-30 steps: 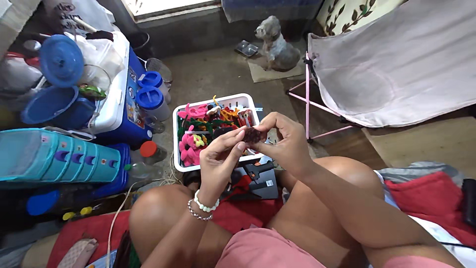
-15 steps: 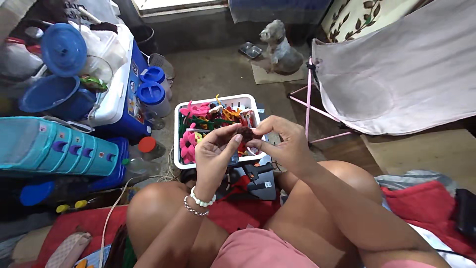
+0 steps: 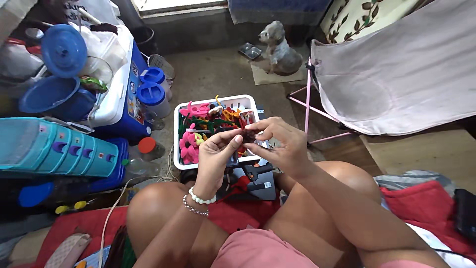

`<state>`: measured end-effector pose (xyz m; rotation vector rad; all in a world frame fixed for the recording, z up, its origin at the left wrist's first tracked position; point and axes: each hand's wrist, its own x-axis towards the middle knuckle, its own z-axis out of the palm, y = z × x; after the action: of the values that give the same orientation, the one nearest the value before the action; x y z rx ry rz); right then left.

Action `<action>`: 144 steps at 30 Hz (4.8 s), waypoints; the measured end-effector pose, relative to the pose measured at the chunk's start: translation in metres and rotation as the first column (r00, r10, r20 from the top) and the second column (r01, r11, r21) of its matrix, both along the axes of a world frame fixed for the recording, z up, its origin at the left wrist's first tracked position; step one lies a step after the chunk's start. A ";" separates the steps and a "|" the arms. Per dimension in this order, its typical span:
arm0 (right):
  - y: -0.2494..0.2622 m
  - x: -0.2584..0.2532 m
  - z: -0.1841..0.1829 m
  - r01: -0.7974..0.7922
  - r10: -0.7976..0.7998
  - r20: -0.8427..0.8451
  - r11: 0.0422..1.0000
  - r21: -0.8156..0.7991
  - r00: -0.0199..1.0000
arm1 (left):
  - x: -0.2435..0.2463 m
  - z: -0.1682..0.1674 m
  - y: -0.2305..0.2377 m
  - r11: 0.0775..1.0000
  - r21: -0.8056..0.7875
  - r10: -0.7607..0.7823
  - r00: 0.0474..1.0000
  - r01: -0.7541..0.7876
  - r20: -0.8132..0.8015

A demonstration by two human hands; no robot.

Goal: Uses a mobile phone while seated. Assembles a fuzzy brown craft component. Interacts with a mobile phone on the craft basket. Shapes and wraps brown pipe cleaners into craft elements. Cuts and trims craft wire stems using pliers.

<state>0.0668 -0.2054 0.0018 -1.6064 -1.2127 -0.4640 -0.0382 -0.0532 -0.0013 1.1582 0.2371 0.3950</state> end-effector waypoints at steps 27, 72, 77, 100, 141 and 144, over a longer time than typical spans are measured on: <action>0.005 -0.013 -0.004 -0.021 0.024 -0.092 0.999 0.037 0.995 | -0.001 -0.006 -0.015 0.997 -0.016 0.078 0.984 -0.076 0.160; -0.001 -0.003 0.006 -0.132 0.129 -0.218 0.991 -0.001 0.967 | -0.004 0.007 -0.002 0.986 -0.166 0.002 0.995 0.015 0.096; -0.001 -0.007 0.008 -0.140 0.135 -0.249 0.990 -0.004 0.959 | -0.004 0.013 -0.005 0.938 -0.347 -0.026 1.000 0.028 0.010; -0.001 -0.025 0.012 -0.141 0.169 -0.606 0.986 0.094 0.777 | -0.001 -0.005 -0.018 0.821 -0.549 -0.037 0.974 0.157 0.224; -0.001 -0.033 0.013 0.027 -0.051 -0.220 0.994 -0.110 0.974 | 0.000 -0.016 -0.022 0.677 -0.672 -0.117 0.945 0.301 0.306; 0.000 -0.034 0.012 -0.044 0.022 -0.283 0.996 -0.073 0.959 | -0.001 -0.016 -0.024 0.618 -0.712 -0.138 0.937 0.334 0.320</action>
<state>0.0328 -0.2052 0.0134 -1.6524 -1.0496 -0.1588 -0.0393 -0.0768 -0.0169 0.2780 0.0177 0.1511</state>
